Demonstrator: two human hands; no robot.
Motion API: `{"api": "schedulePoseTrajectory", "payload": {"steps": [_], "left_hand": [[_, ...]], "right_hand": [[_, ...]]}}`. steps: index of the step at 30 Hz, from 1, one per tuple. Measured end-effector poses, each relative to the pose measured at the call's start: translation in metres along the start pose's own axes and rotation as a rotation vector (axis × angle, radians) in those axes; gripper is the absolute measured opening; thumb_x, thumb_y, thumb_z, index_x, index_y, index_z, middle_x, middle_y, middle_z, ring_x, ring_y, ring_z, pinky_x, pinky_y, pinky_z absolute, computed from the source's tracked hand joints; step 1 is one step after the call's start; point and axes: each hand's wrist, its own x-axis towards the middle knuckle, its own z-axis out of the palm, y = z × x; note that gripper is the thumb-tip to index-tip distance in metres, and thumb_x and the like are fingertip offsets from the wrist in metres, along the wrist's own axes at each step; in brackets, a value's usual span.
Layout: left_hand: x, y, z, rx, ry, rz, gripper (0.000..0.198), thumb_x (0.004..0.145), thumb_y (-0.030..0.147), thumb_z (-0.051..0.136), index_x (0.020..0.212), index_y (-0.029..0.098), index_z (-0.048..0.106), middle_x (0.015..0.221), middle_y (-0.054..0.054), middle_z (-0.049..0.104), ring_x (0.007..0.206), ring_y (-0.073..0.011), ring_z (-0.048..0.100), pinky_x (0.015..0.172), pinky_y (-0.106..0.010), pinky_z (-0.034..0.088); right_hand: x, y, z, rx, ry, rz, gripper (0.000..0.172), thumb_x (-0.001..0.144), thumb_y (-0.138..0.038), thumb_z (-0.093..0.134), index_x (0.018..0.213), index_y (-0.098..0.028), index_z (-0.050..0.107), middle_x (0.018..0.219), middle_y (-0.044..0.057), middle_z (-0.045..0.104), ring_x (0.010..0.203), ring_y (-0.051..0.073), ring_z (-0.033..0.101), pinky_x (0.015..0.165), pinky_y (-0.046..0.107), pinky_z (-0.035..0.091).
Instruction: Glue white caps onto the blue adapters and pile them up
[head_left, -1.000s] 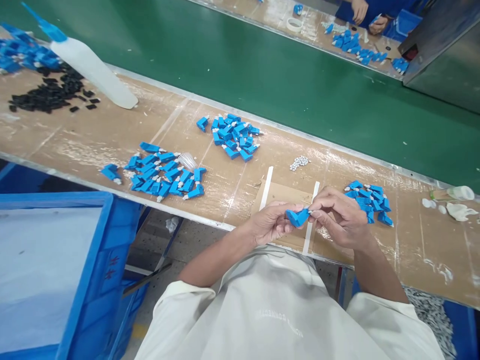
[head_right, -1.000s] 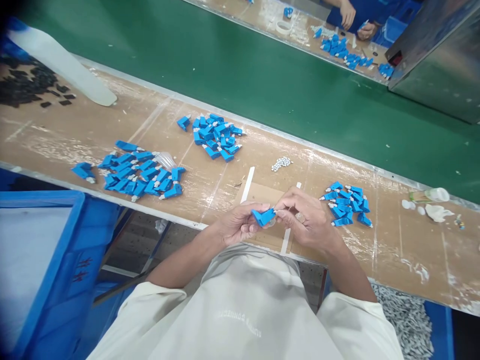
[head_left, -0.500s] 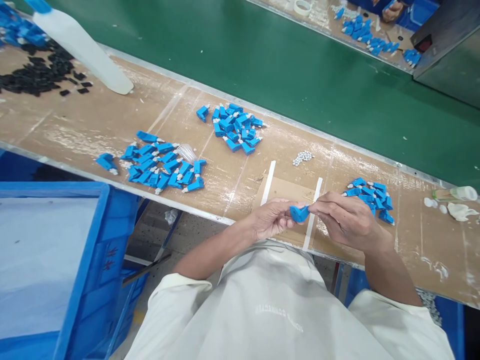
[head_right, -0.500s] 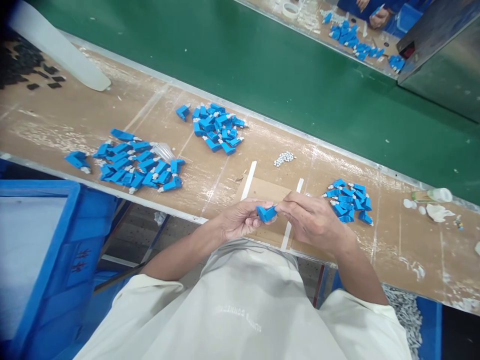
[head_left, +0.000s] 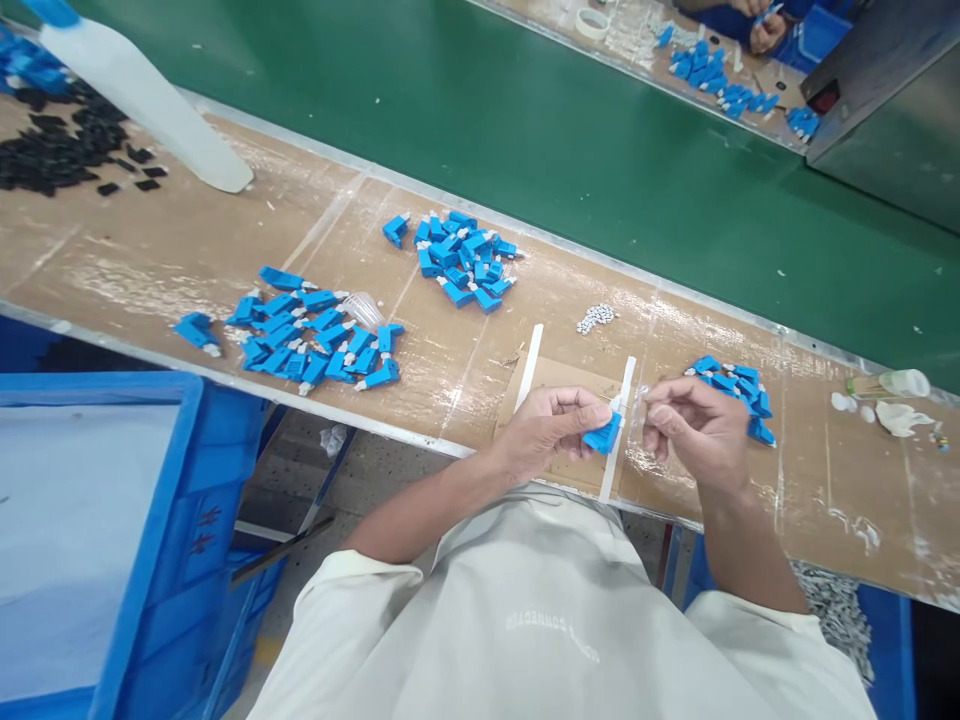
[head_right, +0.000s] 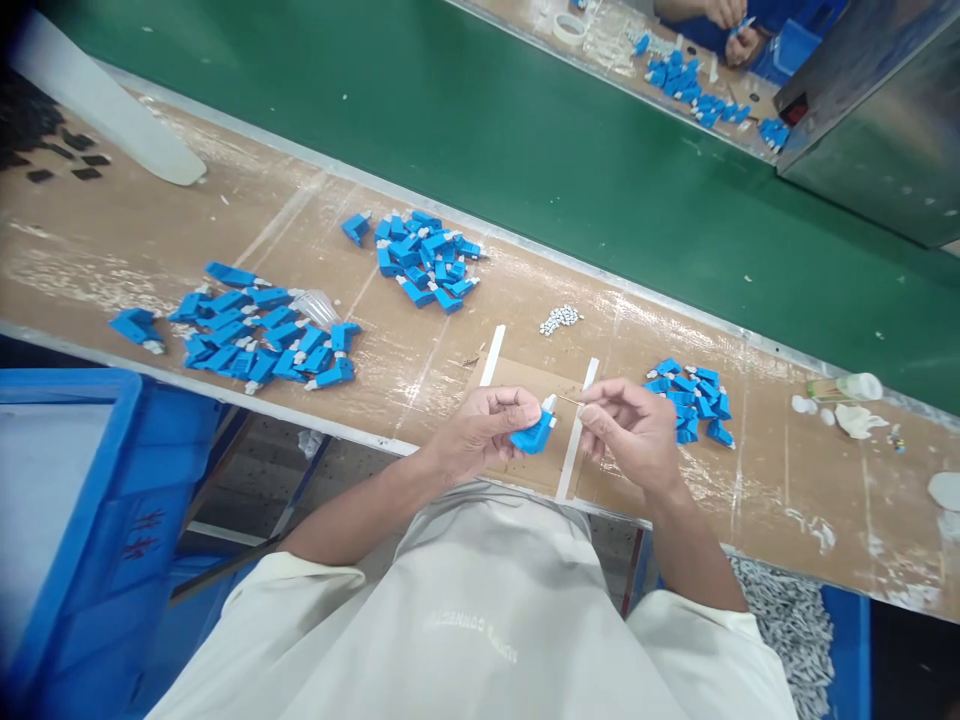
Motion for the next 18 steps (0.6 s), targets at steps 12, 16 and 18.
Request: {"api": "schedulePoseTrajectory", "payload": {"steps": [12, 16, 18], "left_hand": [[-0.005, -0.016, 0.007, 0.068, 0.045, 0.098, 0.052, 0.061, 0.06, 0.09, 0.067, 0.014, 0.066, 0.057, 0.0, 0.063, 0.048, -0.0074, 0.052, 0.045, -0.02, 0.039], [-0.009, -0.021, 0.007, 0.075, 0.078, 0.068, 0.054, 0.059, 0.06, 0.091, 0.063, 0.016, 0.061, 0.056, 0.001, 0.06, 0.046, -0.007, 0.048, 0.043, -0.02, 0.037], [-0.01, -0.022, 0.007, 0.074, 0.088, 0.052, 0.054, 0.058, 0.059, 0.092, 0.062, 0.016, 0.059, 0.052, 0.004, 0.055, 0.043, -0.0059, 0.044, 0.042, -0.019, 0.035]], "right_hand": [[-0.017, 0.039, 0.038, 0.589, -0.087, 0.283, 0.044, 0.064, -0.053, 0.091, 0.087, -0.017, 0.079, 0.06, -0.003, 0.054, 0.039, 0.004, 0.035, 0.032, 0.018, 0.023], [-0.019, 0.041, 0.041, 0.638, -0.146, 0.222, 0.045, 0.068, -0.055, 0.088, 0.09, -0.016, 0.078, 0.066, -0.001, 0.058, 0.041, 0.004, 0.038, 0.032, 0.017, 0.024], [-0.02, 0.041, 0.042, 0.624, -0.128, 0.212, 0.043, 0.068, -0.053, 0.088, 0.086, -0.015, 0.077, 0.065, -0.002, 0.055, 0.041, 0.004, 0.038, 0.033, 0.018, 0.024]]}}
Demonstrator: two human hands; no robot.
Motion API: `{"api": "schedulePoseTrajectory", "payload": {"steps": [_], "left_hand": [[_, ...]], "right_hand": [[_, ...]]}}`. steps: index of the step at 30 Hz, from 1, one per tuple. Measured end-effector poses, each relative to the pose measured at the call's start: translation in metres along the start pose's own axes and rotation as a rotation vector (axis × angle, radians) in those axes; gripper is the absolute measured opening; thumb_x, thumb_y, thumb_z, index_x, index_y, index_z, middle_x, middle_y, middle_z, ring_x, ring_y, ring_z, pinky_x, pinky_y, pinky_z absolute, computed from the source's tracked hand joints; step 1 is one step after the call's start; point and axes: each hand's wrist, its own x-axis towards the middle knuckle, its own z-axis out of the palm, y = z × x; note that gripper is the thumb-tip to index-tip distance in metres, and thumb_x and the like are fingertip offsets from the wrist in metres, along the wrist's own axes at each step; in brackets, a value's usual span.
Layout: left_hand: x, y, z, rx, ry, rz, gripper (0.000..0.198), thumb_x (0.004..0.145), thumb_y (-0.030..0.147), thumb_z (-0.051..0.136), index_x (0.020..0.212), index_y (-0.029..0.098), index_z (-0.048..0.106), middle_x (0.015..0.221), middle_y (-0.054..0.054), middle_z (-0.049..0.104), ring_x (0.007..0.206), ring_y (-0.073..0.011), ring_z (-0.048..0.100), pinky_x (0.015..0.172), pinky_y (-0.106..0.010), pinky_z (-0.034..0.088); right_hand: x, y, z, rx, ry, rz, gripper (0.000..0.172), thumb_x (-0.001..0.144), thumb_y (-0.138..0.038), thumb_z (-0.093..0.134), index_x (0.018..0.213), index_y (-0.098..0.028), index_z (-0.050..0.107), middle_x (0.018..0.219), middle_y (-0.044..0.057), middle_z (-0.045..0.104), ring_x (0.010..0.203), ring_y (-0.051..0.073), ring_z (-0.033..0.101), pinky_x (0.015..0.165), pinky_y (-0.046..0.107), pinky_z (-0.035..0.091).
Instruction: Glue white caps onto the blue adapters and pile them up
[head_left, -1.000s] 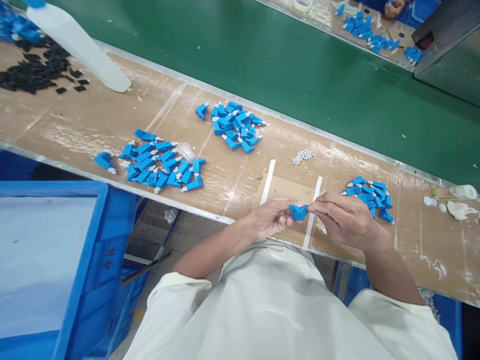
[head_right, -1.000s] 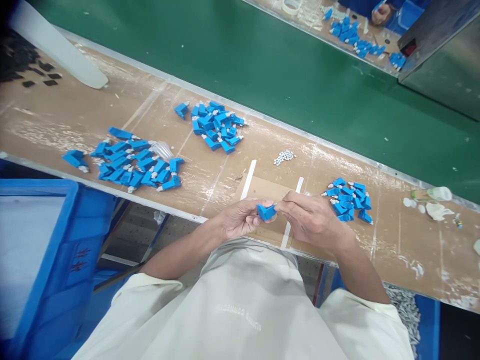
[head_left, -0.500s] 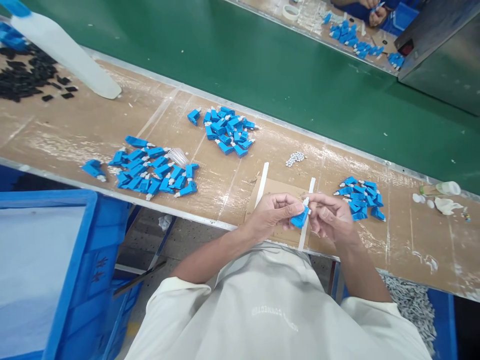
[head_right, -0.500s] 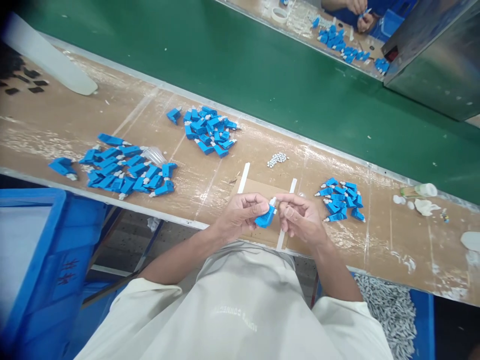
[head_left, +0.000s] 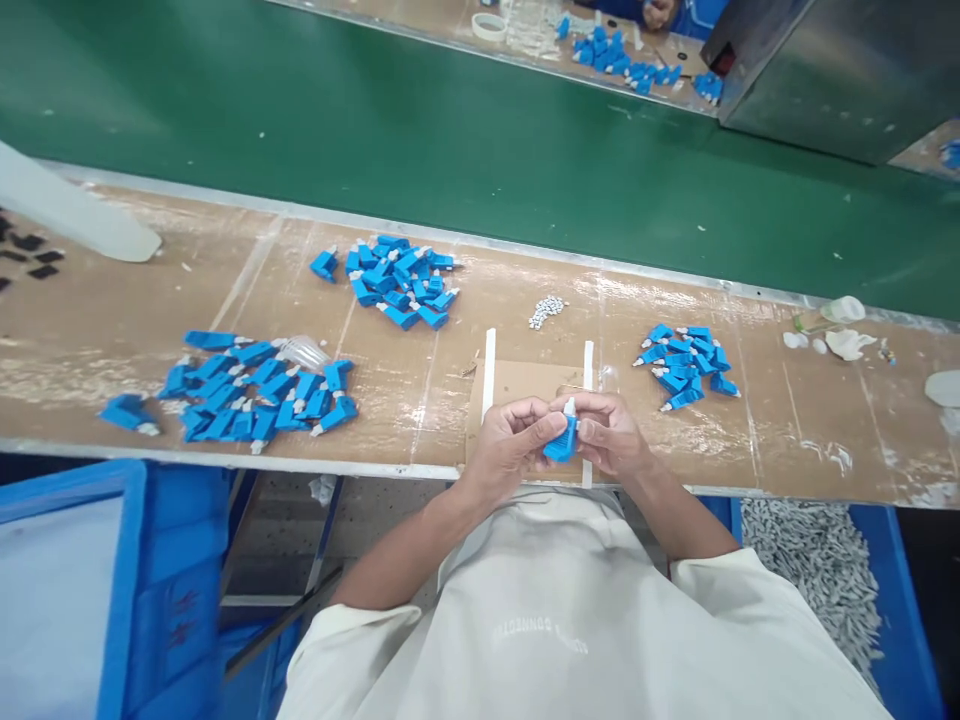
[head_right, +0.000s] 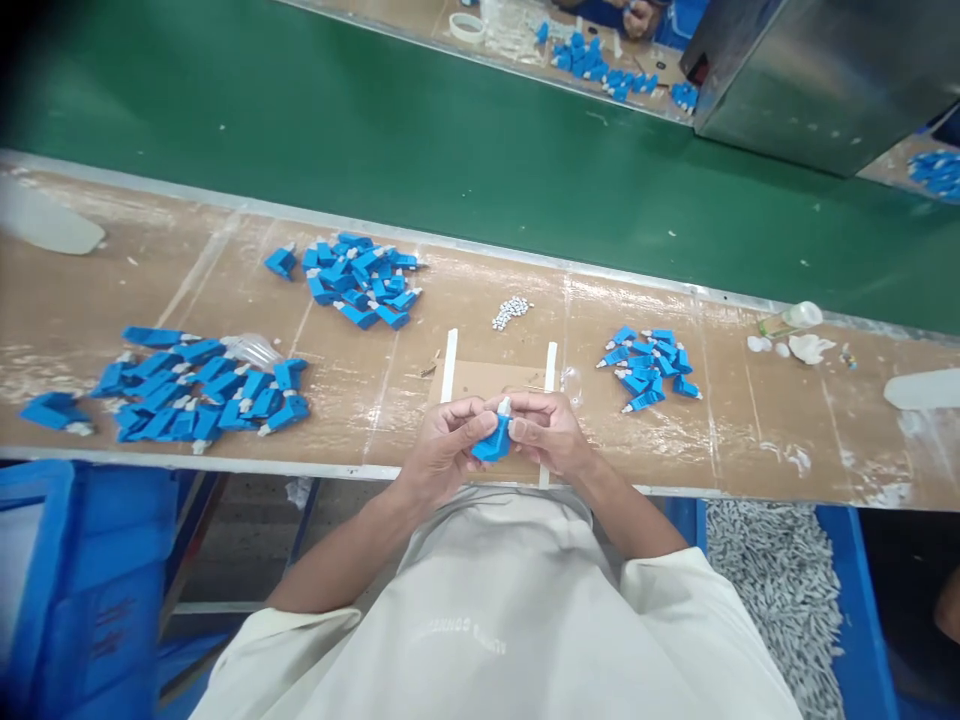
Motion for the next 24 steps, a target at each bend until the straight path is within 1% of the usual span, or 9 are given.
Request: {"api": "schedulePoseTrajectory", "payload": {"steps": [7, 11, 13, 15, 16, 18, 20, 22, 24], "left_hand": [[-0.003, 0.002, 0.001, 0.048, 0.036, 0.01, 0.054, 0.057, 0.06, 0.092, 0.07, 0.015, 0.064, 0.052, 0.005, 0.054, 0.044, -0.006, 0.043, 0.042, -0.02, 0.034], [-0.005, 0.001, -0.001, 0.117, 0.025, 0.045, 0.057, 0.059, 0.065, 0.089, 0.072, 0.015, 0.065, 0.058, 0.002, 0.06, 0.047, -0.0079, 0.05, 0.045, -0.022, 0.038], [-0.005, 0.009, -0.009, 0.213, 0.025, 0.066, 0.057, 0.061, 0.068, 0.086, 0.073, 0.015, 0.066, 0.06, 0.0, 0.063, 0.049, -0.0095, 0.053, 0.047, -0.023, 0.041], [-0.005, 0.028, -0.024, 0.389, 0.095, 0.132, 0.054, 0.065, 0.066, 0.084, 0.078, 0.016, 0.069, 0.065, -0.003, 0.067, 0.054, -0.0121, 0.057, 0.052, -0.025, 0.044], [-0.003, 0.044, -0.037, 0.514, 0.174, 0.19, 0.049, 0.069, 0.063, 0.082, 0.081, 0.017, 0.071, 0.069, -0.004, 0.069, 0.058, -0.0138, 0.06, 0.057, -0.026, 0.046], [0.007, 0.085, -0.069, 0.834, 0.45, 0.344, 0.033, 0.082, 0.051, 0.076, 0.085, 0.018, 0.072, 0.081, -0.007, 0.074, 0.073, -0.0176, 0.065, 0.069, -0.028, 0.05], [0.022, 0.132, -0.108, 1.185, 0.83, 0.404, 0.025, 0.094, 0.04, 0.062, 0.089, 0.017, 0.071, 0.093, -0.011, 0.076, 0.09, -0.0215, 0.067, 0.083, -0.031, 0.049], [0.039, 0.174, -0.142, 1.446, 1.088, 0.27, 0.023, 0.096, 0.028, 0.055, 0.099, 0.012, 0.071, 0.107, -0.017, 0.075, 0.106, -0.0269, 0.066, 0.092, -0.036, 0.046], [0.054, 0.203, -0.165, 1.542, 1.156, 0.142, 0.021, 0.091, 0.019, 0.058, 0.101, 0.005, 0.07, 0.109, -0.025, 0.073, 0.111, -0.0331, 0.065, 0.093, -0.04, 0.045]], "right_hand": [[-0.011, -0.003, 0.005, -0.102, 0.026, -0.002, 0.045, 0.073, -0.058, 0.083, 0.087, -0.016, 0.076, 0.063, -0.002, 0.053, 0.038, 0.005, 0.034, 0.034, 0.021, 0.022], [-0.008, 0.003, 0.003, -0.164, 0.045, -0.081, 0.038, 0.078, -0.055, 0.081, 0.091, -0.019, 0.079, 0.067, 0.001, 0.058, 0.043, 0.008, 0.043, 0.035, 0.022, 0.03], [-0.004, 0.007, 0.002, -0.2, 0.063, -0.109, 0.036, 0.078, -0.051, 0.083, 0.097, -0.021, 0.08, 0.067, 0.001, 0.058, 0.047, 0.01, 0.049, 0.036, 0.021, 0.036], [-0.002, 0.007, -0.001, -0.25, 0.083, -0.107, 0.045, 0.078, -0.051, 0.084, 0.111, -0.022, 0.079, 0.068, 0.001, 0.06, 0.051, 0.012, 0.054, 0.037, 0.021, 0.04], [-0.002, 0.005, -0.003, -0.273, 0.087, -0.105, 0.051, 0.079, -0.053, 0.083, 0.119, -0.022, 0.077, 0.069, 0.001, 0.062, 0.052, 0.013, 0.055, 0.038, 0.021, 0.042], [-0.005, -0.001, -0.009, -0.334, 0.078, -0.105, 0.054, 0.081, -0.056, 0.08, 0.122, -0.021, 0.077, 0.073, 0.004, 0.065, 0.054, 0.013, 0.057, 0.039, 0.021, 0.044], [-0.011, -0.009, -0.015, -0.433, 0.056, -0.101, 0.044, 0.084, -0.054, 0.077, 0.112, -0.021, 0.081, 0.071, 0.004, 0.065, 0.053, 0.012, 0.055, 0.042, 0.021, 0.047], [-0.018, -0.013, -0.02, -0.532, 0.047, -0.1, 0.034, 0.086, -0.052, 0.076, 0.101, -0.022, 0.084, 0.066, 0.002, 0.062, 0.051, 0.011, 0.052, 0.043, 0.021, 0.047], [-0.024, -0.014, -0.024, -0.584, 0.037, -0.128, 0.032, 0.086, -0.052, 0.075, 0.095, -0.023, 0.084, 0.064, 0.001, 0.06, 0.05, 0.012, 0.051, 0.044, 0.023, 0.047]]}}
